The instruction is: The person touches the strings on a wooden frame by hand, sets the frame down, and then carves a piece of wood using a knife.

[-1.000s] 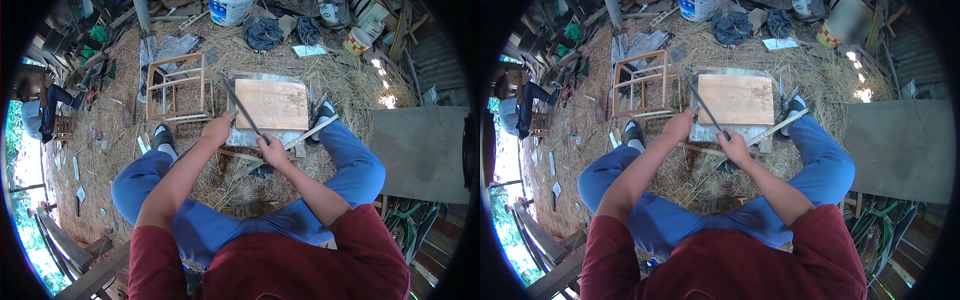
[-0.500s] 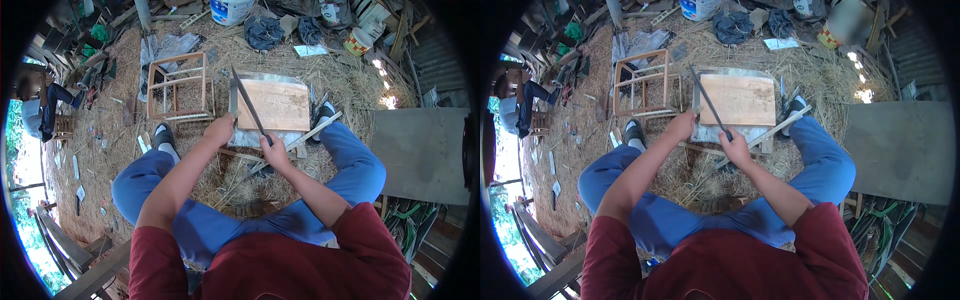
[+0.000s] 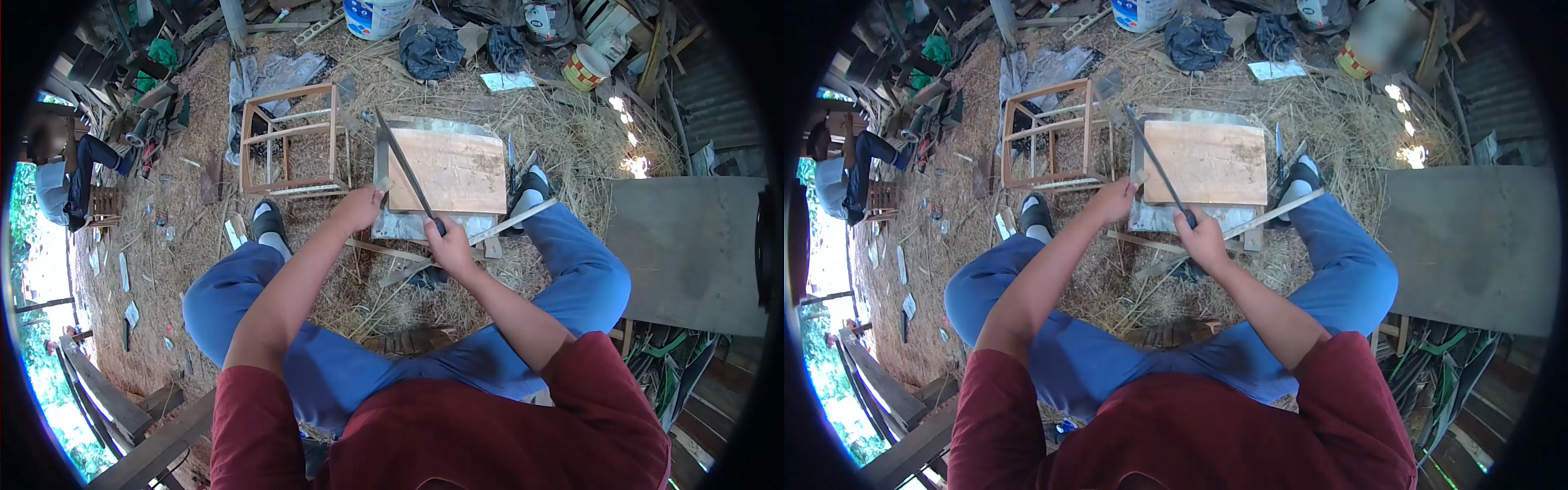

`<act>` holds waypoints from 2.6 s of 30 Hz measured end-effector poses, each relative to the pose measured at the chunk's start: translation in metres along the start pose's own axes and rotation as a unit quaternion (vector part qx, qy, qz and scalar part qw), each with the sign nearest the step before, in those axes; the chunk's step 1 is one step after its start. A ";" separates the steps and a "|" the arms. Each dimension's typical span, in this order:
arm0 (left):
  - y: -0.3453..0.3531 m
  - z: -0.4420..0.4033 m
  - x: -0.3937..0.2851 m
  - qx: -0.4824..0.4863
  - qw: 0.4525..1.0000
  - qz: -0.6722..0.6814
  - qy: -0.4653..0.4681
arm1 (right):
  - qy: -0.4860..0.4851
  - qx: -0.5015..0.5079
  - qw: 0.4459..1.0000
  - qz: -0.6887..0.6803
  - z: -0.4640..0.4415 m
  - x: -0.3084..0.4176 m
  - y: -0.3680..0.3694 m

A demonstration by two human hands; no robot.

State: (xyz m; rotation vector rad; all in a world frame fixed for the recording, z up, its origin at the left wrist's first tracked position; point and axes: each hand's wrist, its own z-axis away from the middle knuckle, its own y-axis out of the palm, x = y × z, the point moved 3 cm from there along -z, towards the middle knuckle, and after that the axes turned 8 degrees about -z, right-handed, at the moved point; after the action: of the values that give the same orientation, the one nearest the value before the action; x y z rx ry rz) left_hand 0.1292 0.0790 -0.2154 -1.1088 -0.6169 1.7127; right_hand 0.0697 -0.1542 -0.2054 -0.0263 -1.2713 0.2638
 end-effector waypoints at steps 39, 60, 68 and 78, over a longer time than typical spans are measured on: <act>-0.005 0.011 -0.001 -0.080 0.992 -0.054 0.083 | -0.065 -0.017 0.993 0.092 -0.005 0.009 0.007; -0.026 0.018 -0.011 -0.098 0.981 -0.115 0.123 | -0.036 -0.028 0.996 0.083 -0.010 0.009 0.006; -0.012 0.011 -0.008 -0.074 0.978 -0.087 0.173 | -0.031 -0.029 0.995 0.092 -0.003 0.006 0.003; -0.009 0.012 -0.019 -0.074 0.979 -0.110 0.152 | -0.025 -0.024 0.995 0.097 -0.006 -0.004 0.001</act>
State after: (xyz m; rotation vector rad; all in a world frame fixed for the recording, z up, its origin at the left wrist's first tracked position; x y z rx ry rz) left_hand 0.1249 0.0664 -0.1950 -1.3229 -0.6531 1.2927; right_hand 0.0742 -0.1532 -0.2110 -0.1850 -1.3271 0.4032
